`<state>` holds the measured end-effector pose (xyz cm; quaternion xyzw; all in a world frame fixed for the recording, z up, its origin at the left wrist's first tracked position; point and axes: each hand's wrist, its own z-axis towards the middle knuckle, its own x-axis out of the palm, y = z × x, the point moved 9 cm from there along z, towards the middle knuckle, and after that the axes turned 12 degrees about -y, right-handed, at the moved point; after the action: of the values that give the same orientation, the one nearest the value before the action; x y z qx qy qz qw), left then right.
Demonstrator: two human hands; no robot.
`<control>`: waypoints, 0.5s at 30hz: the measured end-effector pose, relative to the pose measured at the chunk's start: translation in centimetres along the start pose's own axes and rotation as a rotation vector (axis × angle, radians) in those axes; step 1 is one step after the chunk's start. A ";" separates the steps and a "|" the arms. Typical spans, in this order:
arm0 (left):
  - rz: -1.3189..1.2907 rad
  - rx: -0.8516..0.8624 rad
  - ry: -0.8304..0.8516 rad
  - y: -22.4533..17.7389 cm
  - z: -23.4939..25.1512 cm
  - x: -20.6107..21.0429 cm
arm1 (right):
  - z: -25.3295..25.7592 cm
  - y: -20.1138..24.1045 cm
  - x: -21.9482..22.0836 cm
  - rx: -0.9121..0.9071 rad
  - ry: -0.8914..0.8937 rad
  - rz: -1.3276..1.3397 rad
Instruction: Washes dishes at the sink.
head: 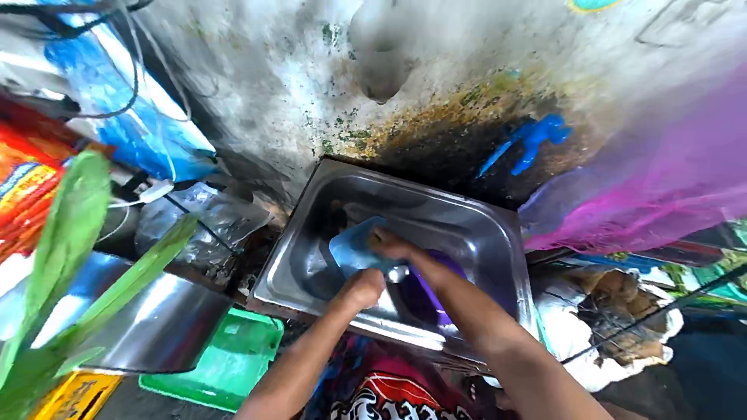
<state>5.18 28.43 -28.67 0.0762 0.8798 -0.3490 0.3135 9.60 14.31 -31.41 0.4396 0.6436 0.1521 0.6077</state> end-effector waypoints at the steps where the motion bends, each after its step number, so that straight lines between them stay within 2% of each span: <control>1: -0.127 -0.009 -0.041 0.2 -0.1 -1.5 | -1.0 -0.4 -2.7 0.046 -0.088 0.264; 3: -0.306 0.032 -0.152 -0.2 0.8 -4.0 | -3.5 -1.8 -6.8 0.113 -0.272 0.714; 6: -0.239 0.134 -0.322 -3.1 3.0 -4.2 | -6.4 -2.2 -5.8 0.226 -0.495 1.046; 7: -0.157 0.144 -0.330 -4.8 3.1 -3.2 | -7.0 -2.0 -5.1 0.280 -0.606 1.048; 9: 0.005 0.136 -0.309 -7.5 2.6 -1.0 | -7.7 -3.1 -6.0 0.392 -0.859 0.848; 11: -0.051 0.166 -0.281 -8.1 3.3 0.6 | -7.7 -5.0 -7.9 0.448 -0.953 0.653; 13: -0.196 0.189 -0.249 -8.3 4.4 0.9 | -7.4 -6.6 -9.1 0.498 -0.987 0.671; 15: -0.230 0.185 -0.216 -8.3 4.6 1.5 | -8.1 -8.1 -9.0 0.590 -1.053 0.872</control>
<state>3.32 19.06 -27.47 -0.0343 0.8080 -0.4681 0.3561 -2.02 5.66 -29.74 0.8147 0.0484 -0.0306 0.5770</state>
